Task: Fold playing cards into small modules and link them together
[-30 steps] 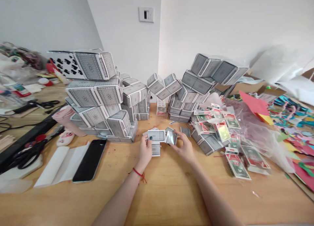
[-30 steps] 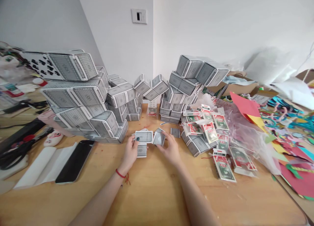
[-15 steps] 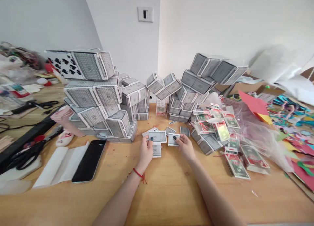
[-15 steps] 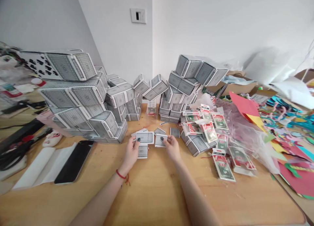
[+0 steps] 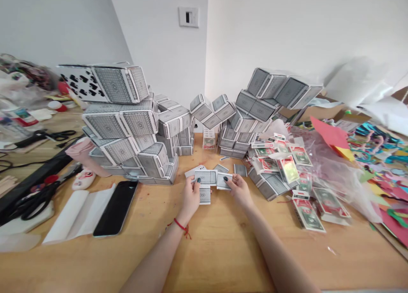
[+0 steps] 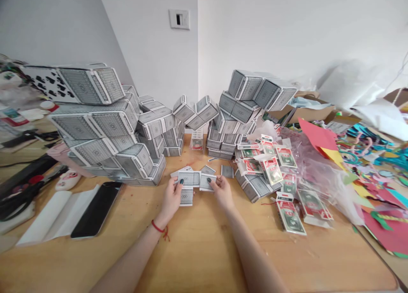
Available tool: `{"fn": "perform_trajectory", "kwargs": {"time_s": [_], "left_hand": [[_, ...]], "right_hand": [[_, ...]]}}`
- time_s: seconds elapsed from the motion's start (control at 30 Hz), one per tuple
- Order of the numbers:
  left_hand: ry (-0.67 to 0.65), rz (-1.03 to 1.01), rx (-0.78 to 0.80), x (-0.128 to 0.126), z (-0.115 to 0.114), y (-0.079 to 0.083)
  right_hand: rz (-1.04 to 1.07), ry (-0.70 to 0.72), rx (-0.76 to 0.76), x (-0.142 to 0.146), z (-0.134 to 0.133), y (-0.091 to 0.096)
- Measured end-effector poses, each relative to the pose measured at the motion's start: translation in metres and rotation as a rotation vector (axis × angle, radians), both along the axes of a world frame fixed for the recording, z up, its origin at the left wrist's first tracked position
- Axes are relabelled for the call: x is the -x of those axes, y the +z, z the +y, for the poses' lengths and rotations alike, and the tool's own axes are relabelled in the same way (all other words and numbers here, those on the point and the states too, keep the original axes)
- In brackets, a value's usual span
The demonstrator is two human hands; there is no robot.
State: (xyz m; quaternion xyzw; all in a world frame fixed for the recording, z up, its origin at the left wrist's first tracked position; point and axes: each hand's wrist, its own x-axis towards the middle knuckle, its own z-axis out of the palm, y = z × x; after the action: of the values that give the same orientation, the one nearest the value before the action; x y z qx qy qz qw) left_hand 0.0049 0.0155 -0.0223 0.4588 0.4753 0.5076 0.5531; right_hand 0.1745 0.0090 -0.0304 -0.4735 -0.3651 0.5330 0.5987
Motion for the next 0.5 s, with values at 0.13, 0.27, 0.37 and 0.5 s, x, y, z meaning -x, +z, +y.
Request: {"fn": "perform_trajectory", "kwargs": {"time_s": [0.13, 0.27, 0.37, 0.5], "left_hand": [[-0.025, 0.055, -0.033, 0.001, 0.001, -0.005], [0.014, 0.145, -0.098, 0.003, 0.002, -0.007], [0.008, 0.159, -0.124, 0.003, 0.001, -0.006], [-0.023, 0.173, -0.122, 0.004, 0.000, -0.004]], "right_hand": [[-0.056, -0.029, -0.015, 0.000, 0.000, 0.001], [-0.092, -0.030, -0.049, 0.001, -0.001, 0.004], [-0.113, -0.022, -0.104, 0.002, -0.003, 0.007], [-0.095, 0.076, -0.120, 0.003, -0.007, 0.013]]}}
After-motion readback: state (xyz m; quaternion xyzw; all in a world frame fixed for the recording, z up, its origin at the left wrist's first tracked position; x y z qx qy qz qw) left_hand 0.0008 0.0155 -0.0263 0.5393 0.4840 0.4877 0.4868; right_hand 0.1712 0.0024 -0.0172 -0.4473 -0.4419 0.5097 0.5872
